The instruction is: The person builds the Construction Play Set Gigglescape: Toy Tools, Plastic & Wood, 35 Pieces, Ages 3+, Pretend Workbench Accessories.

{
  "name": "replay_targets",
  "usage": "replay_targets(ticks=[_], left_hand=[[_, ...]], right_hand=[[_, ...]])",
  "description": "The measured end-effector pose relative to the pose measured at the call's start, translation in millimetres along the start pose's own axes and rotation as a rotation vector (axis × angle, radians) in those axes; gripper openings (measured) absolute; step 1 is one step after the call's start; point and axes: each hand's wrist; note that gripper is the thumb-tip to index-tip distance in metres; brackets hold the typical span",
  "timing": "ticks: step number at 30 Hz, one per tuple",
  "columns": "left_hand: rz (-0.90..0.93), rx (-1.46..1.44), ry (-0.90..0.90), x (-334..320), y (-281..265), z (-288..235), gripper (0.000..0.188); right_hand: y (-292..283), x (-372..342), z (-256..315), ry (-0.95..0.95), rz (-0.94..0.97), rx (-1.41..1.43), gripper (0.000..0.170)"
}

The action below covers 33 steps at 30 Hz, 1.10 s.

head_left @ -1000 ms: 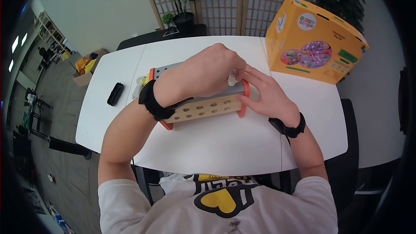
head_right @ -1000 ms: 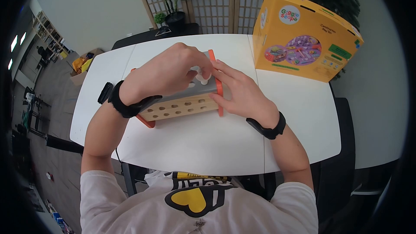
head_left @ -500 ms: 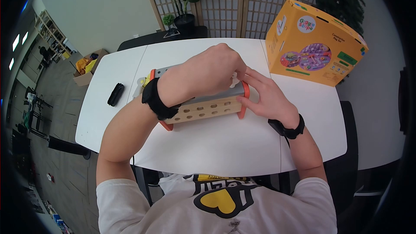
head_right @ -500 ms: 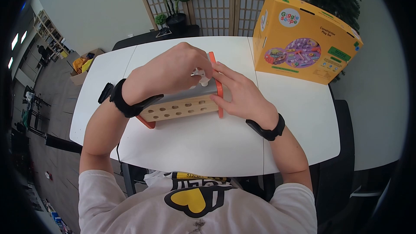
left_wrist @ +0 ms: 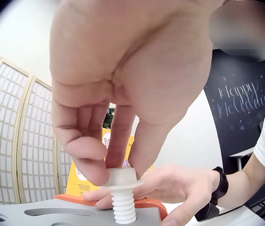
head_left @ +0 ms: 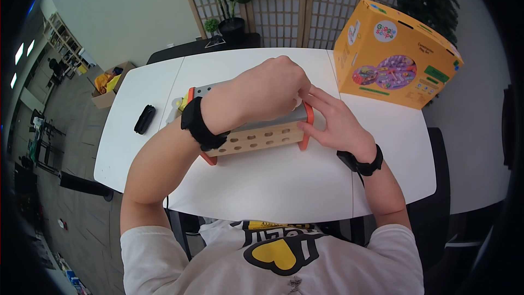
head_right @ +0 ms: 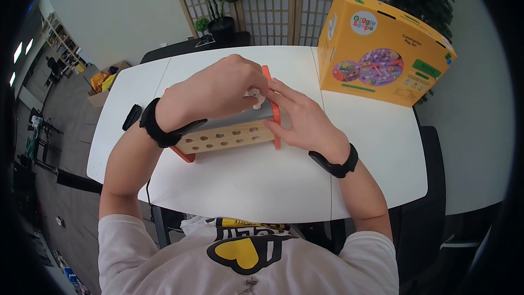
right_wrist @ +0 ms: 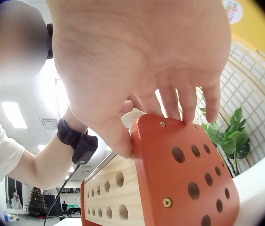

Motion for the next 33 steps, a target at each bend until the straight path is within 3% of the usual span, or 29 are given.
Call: replay_targets(ticks=[3, 6, 9, 12, 18, 21, 24, 27, 30, 33], left_hand=[[-0.019, 0.023, 0.137, -1.8, -1.3, 5.1, 0.013], [-0.097, -0.114, 0.112, -0.2, 2.3, 5.6, 0.012], [-0.105, 0.102, -0.049, 2.1, -1.4, -4.1, 0.011], [0.023, 0.121, -0.160, 5.8, -0.8, -8.3, 0.011], [-0.009, -0.006, 0.145, 1.8, 2.1, 5.0, 0.017], [0.048, -0.062, 0.079, -0.7, -8.3, -3.0, 0.020], [-0.116, -0.028, 0.128, -1.1, 1.6, 2.1, 0.015], [-0.120, 0.147, -0.052, 0.9, 3.3, -7.3, 0.010], [0.034, 0.233, -0.183, 5.1, 1.2, -11.4, 0.010], [-0.083, 0.074, -0.015, 0.5, 5.1, -3.6, 0.007]], right_hand=[[-1.7, 0.4, 1.2, 0.021, 0.029, 0.018, 0.058], [2.1, -0.5, -1.4, 0.004, -0.003, 0.005, 0.057], [5.3, -1.8, -6.0, -0.026, -0.039, -0.026, 0.058], [5.8, -1.6, -5.9, -0.019, -0.037, -0.017, 0.058], [1.9, -0.4, -4.4, 0.008, 0.013, 0.029, 0.056], [1.0, 0.2, -3.9, 0.022, 0.030, 0.025, 0.056], [1.9, -0.2, -3.2, 0.012, 0.000, 0.005, 0.056], [3.8, -0.3, -4.5, -0.010, -0.025, -0.011, 0.057], [3.9, -0.1, -4.6, -0.016, -0.039, -0.022, 0.057], [-0.1, 0.8, 1.1, 0.022, -0.008, 0.016, 0.056]])
Point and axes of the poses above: each hand's wrist, its own x-axis towards the middle knuckle, its own y-axis out of the palm, z = x × y, and after that the axes turned 2 degrees about y, right-handed
